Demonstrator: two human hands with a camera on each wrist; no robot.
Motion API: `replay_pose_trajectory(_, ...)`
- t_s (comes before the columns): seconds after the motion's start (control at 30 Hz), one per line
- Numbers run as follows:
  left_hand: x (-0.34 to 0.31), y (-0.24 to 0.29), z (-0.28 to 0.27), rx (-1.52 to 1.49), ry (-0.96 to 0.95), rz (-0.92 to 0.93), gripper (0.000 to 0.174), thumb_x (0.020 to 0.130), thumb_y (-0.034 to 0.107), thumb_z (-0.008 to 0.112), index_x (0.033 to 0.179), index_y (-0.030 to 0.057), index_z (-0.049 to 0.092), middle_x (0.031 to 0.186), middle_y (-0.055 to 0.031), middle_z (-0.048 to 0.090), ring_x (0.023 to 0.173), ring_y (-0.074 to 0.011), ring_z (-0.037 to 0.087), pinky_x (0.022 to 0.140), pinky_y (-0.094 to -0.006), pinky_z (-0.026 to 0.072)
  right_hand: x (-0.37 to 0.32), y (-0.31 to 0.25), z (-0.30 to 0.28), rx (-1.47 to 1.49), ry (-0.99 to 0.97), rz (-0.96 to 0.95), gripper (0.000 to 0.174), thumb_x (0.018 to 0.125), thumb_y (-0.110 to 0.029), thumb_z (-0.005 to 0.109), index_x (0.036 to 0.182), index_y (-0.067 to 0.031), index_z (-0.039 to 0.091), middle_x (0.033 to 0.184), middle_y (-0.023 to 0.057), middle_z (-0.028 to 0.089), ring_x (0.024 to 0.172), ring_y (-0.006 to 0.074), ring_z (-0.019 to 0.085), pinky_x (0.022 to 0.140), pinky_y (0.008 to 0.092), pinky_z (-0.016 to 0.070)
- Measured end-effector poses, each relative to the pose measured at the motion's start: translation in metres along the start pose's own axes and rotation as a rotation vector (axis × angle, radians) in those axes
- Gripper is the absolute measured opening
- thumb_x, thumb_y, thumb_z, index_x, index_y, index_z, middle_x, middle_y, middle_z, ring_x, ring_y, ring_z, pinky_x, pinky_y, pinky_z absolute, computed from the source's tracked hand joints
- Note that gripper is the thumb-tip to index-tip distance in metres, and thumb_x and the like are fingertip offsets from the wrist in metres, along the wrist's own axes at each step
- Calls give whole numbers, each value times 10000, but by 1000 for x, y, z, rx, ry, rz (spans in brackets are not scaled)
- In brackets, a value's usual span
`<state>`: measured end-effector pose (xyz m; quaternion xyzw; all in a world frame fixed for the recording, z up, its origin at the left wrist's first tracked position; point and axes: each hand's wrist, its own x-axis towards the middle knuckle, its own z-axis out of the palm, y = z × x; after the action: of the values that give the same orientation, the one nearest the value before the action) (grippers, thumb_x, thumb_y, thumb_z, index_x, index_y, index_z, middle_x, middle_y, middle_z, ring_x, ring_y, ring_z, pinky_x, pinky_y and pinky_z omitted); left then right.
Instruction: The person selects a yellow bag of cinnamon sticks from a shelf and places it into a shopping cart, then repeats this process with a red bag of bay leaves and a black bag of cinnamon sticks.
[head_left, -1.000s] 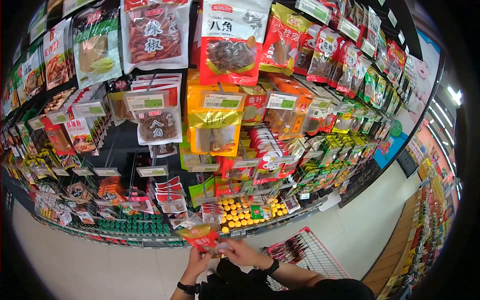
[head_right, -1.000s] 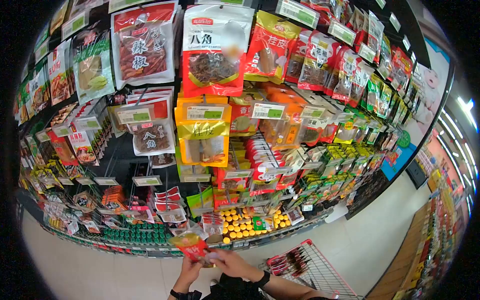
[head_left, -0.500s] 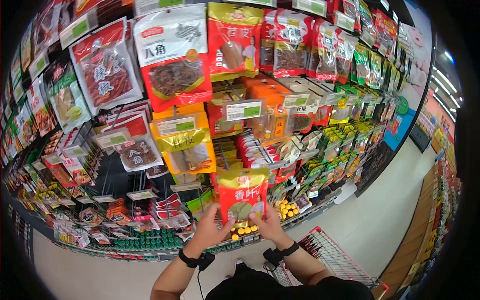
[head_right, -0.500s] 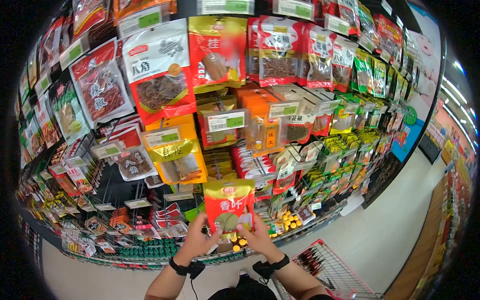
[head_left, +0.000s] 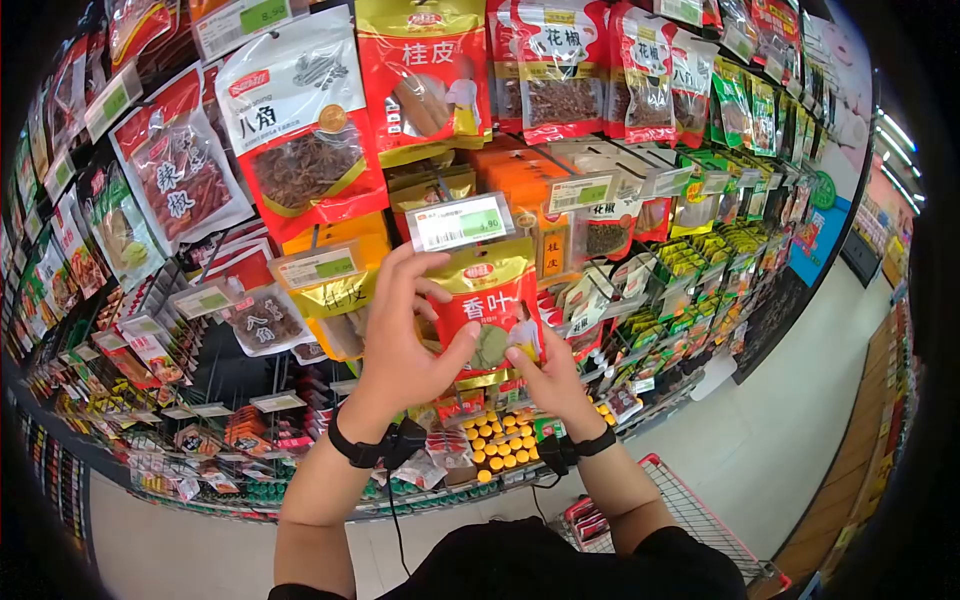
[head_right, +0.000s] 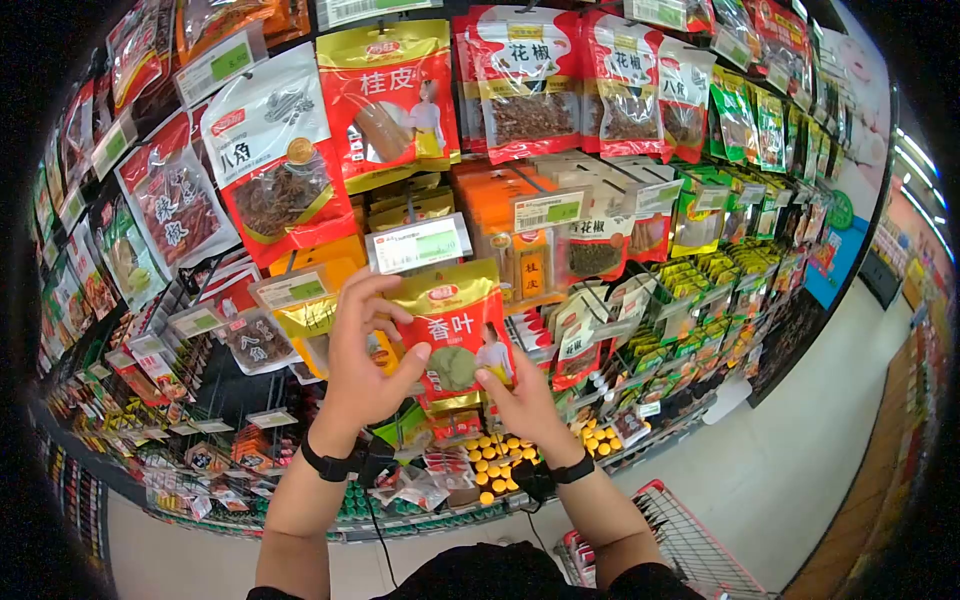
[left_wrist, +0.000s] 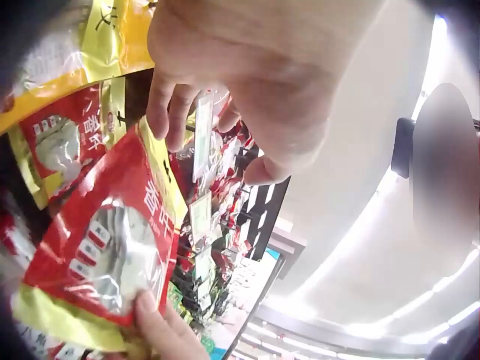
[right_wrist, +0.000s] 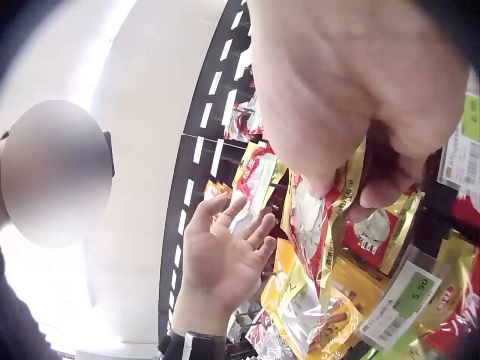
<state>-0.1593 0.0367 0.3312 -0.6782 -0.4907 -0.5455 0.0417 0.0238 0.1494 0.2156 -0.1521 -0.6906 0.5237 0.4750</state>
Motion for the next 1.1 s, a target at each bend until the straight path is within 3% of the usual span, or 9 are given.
replay_pose_trajectory(0.07, 3, 4, 1, -75, 40, 70, 711, 777, 97, 792, 1409, 52, 469, 1501, -194, 423, 986, -220, 666, 765, -319, 537, 8, -1, 3, 15, 9, -29, 334, 998, -118, 669, 1291, 17, 583, 1163, 75, 695, 1066, 126, 635, 933, 301, 501)
replay_pose_trajectory(0.17, 12, 3, -4, -34, 40, 108, 714, 814, 80, 740, 1442, 42, 403, 1535, -203, 397, 1079, -230, 647, 811, -325, 535, 21, -7, 8, 35, 7, -56, 340, 1000, -122, 668, 1297, 19, 582, 1166, 79, 699, 1080, 130, 638, 942, 305, 504)
replay_pose_trajectory(0.4, 25, -13, -12, -4, 63, 153, 713, 836, 119, 714, 1467, 45, 390, 1563, -200, 400, 1371, -311, 509, 1058, -425, 446, 46, -2, 14, 17, -43, -52, 329, 1001, -131, 669, 1286, 15, 596, 1155, 81, 709, 1068, 131, 647, 937, 307, 507)
replay_pose_trajectory(0.6, 25, -14, -14, 63, 48, 183, 735, 841, 138, 714, 1493, 42, 388, 1567, -201, 411, 1400, -323, 483, 1085, -443, 429, 53, -1, 18, 29, -31, -29, 319, 1001, -130, 671, 1276, 18, 604, 1142, 70, 709, 1046, 120, 643, 926, 304, 508)
replay_pose_trajectory(0.73, 25, -15, -13, 28, 75, 189, 753, 770, 87, 755, 1454, 41, 442, 1553, -197, 436, 1392, -349, 480, 1044, -434, 464, 53, 0, 21, 76, -17, -17, 329, 1000, -122, 671, 1289, 17, 595, 1139, 67, 706, 1048, 122, 642, 930, 305, 506)
replay_pose_trajectory(0.83, 25, -14, -13, 30, 69, 184, 748, 773, 94, 759, 1452, 42, 448, 1554, -205, 432, 1395, -356, 478, 1046, -436, 463, 55, -2, 23, 49, -14, -9, 333, 1006, -113, 655, 1304, 17, 584, 1223, 88, 674, 1102, 128, 627, 936, 307, 506)
replay_pose_trajectory(0.93, 23, -12, -12, 19, 68, 170, 736, 775, 101, 763, 1445, 42, 464, 1547, -219, 432, 1395, -367, 477, 1055, -441, 460, 55, -15, 38, 104, 163, -117, 361, 1005, -91, 630, 1341, 18, 560, 1300, 130, 628, 1177, 166, 609, 970, 342, 500)
replay_pose_trajectory(1.0, 19, -12, -11, 12, 62, 149, 728, 777, 106, 765, 1442, 40, 475, 1542, -228, 431, 1395, -375, 477, 1063, -442, 458, 61, -9, 41, -42, 227, -262, 409, 992, -71, 621, 1382, 7, 528, 1328, 171, 600, 1212, 240, 605, 994, 373, 487)
replay_pose_trajectory(1.1, 9, -11, -9, 43, 50, 120, 728, 778, 115, 768, 1443, 39, 482, 1530, -241, 433, 1397, -394, 471, 1089, -452, 444, 69, -9, 32, -337, 93, -392, 509, 959, -56, 630, 1441, -12, 471, 1323, 222, 581, 1226, 361, 589, 1021, 417, 467)
